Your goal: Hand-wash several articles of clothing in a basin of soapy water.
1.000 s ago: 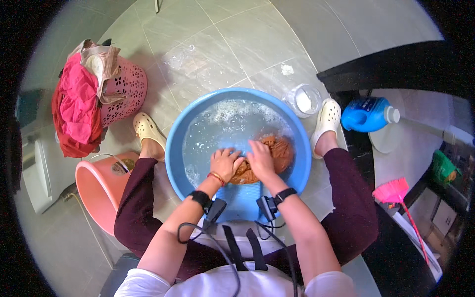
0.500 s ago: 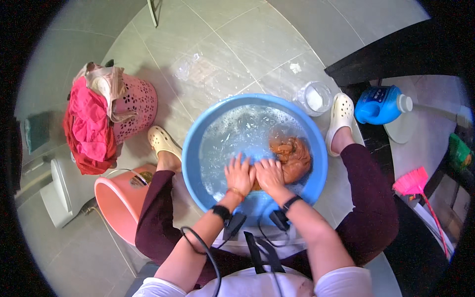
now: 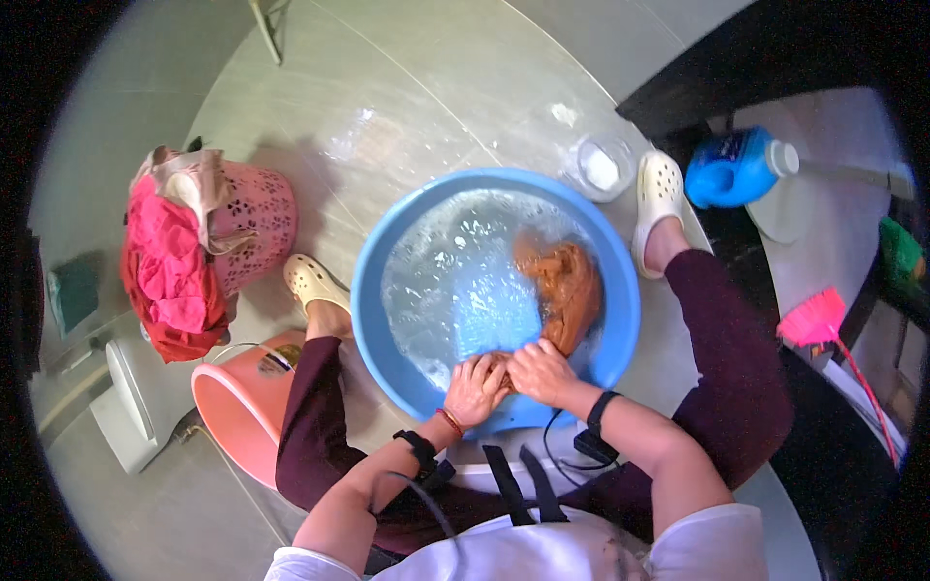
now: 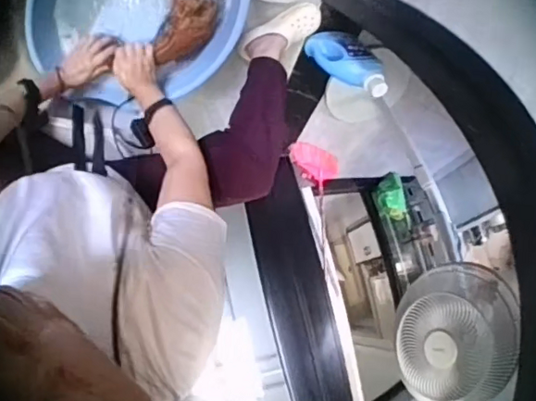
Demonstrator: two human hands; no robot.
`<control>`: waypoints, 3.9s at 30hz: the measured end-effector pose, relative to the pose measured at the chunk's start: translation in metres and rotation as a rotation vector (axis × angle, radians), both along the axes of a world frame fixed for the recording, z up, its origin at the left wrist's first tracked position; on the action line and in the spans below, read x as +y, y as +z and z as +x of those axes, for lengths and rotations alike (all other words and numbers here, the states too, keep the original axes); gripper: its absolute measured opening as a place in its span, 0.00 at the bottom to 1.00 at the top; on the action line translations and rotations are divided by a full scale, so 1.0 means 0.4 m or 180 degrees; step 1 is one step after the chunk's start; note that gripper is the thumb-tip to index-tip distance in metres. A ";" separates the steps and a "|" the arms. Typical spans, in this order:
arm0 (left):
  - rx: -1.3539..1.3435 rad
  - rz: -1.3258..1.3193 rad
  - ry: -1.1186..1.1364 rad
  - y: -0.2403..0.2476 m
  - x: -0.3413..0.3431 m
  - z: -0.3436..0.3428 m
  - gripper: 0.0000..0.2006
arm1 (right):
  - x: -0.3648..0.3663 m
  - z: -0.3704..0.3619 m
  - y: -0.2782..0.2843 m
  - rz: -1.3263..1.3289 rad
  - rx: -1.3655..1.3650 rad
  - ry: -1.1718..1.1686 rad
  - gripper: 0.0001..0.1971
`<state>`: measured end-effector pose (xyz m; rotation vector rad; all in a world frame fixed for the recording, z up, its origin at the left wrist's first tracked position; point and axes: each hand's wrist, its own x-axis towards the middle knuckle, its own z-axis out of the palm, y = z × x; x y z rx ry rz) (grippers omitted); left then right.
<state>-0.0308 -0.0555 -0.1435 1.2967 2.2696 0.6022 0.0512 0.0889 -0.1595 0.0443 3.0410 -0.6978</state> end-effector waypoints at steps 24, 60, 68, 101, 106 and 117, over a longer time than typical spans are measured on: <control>0.0284 -0.0287 0.0113 -0.038 -0.024 -0.013 0.16 | -0.029 -0.023 -0.028 0.0013 -0.0024 -0.0060 0.07; 0.0007 -0.0811 0.0278 -0.042 0.087 -0.103 0.15 | 0.042 -0.116 -0.080 -0.0410 -0.0456 -0.0304 0.11; 0.0499 -0.0366 0.1028 -0.062 0.050 -0.319 0.19 | 0.181 -0.142 -0.018 -0.1310 0.0191 -0.1598 0.24; -0.4775 -0.0127 0.3751 0.132 0.065 -0.236 0.22 | 0.006 -0.193 0.112 -0.4689 -0.1629 -0.4662 0.25; -0.4516 0.1289 0.3799 0.190 0.039 -0.161 0.19 | -0.078 -0.242 0.236 -0.7463 -0.1485 -0.2955 0.19; -0.1081 0.0637 0.2385 0.233 0.036 -0.081 0.19 | -0.084 -0.162 0.336 -0.7562 -0.1589 -0.2709 0.20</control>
